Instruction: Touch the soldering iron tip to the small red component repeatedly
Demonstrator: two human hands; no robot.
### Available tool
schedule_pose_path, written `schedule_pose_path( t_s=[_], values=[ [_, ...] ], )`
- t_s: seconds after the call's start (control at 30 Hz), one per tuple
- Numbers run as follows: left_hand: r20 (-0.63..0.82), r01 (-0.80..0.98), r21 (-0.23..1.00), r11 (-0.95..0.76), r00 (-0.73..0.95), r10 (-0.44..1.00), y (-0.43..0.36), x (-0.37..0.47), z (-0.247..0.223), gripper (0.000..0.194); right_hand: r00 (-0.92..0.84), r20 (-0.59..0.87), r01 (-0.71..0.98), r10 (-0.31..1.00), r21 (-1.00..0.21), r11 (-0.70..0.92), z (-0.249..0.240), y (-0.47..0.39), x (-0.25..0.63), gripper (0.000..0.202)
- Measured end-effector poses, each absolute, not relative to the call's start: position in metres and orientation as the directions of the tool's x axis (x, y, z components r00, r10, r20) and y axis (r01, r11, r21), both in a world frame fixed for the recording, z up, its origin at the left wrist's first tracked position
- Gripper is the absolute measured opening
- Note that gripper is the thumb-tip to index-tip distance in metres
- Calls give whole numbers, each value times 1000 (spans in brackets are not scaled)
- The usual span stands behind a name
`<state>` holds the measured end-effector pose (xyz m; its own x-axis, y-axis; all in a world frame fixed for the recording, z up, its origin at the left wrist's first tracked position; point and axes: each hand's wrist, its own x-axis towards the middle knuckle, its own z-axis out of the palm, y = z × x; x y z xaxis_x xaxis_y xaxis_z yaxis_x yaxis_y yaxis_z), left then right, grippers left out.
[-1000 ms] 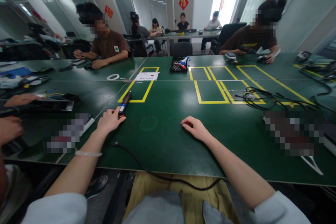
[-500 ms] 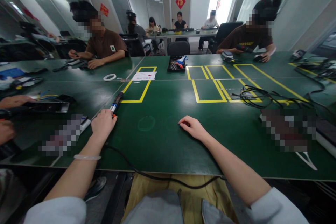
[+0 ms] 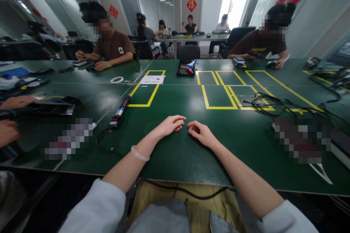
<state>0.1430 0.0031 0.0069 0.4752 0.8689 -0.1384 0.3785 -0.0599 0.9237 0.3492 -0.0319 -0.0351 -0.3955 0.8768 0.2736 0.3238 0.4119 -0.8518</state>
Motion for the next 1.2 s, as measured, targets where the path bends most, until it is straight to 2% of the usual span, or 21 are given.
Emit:
schedule_pose_path(
  t_s=[0.07, 0.2, 0.47, 0.83, 1.07, 1.2],
  values=[
    [-120, 287, 956, -53, 554, 824, 1, 157, -1, 53, -406, 262, 276, 876, -879, 390, -35, -31, 349, 27],
    [-68, 212, 974, -83, 618, 783, -4, 163, -12, 59, -406, 243, 258, 881, -894, 366, -35, -31, 348, 19],
    [-131, 188, 982, 37, 522, 843, -3, 158, -23, 38, -322, 269, 264, 908, -895, 359, -38, -32, 346, 20],
    [-84, 146, 989, -1, 579, 811, -5, 154, -27, 36, -336, 273, 299, 901, -876, 377, -37, -32, 345, 19],
    [-55, 113, 994, -12, 573, 818, -8, 155, -22, 34, -325, 216, 229, 921, -927, 298, -41, -30, 345, 25],
    [-37, 115, 993, -34, 565, 824, -9, 155, -22, 34, -312, 247, 247, 918, -911, 329, -41, -29, 346, 21]
  ],
)
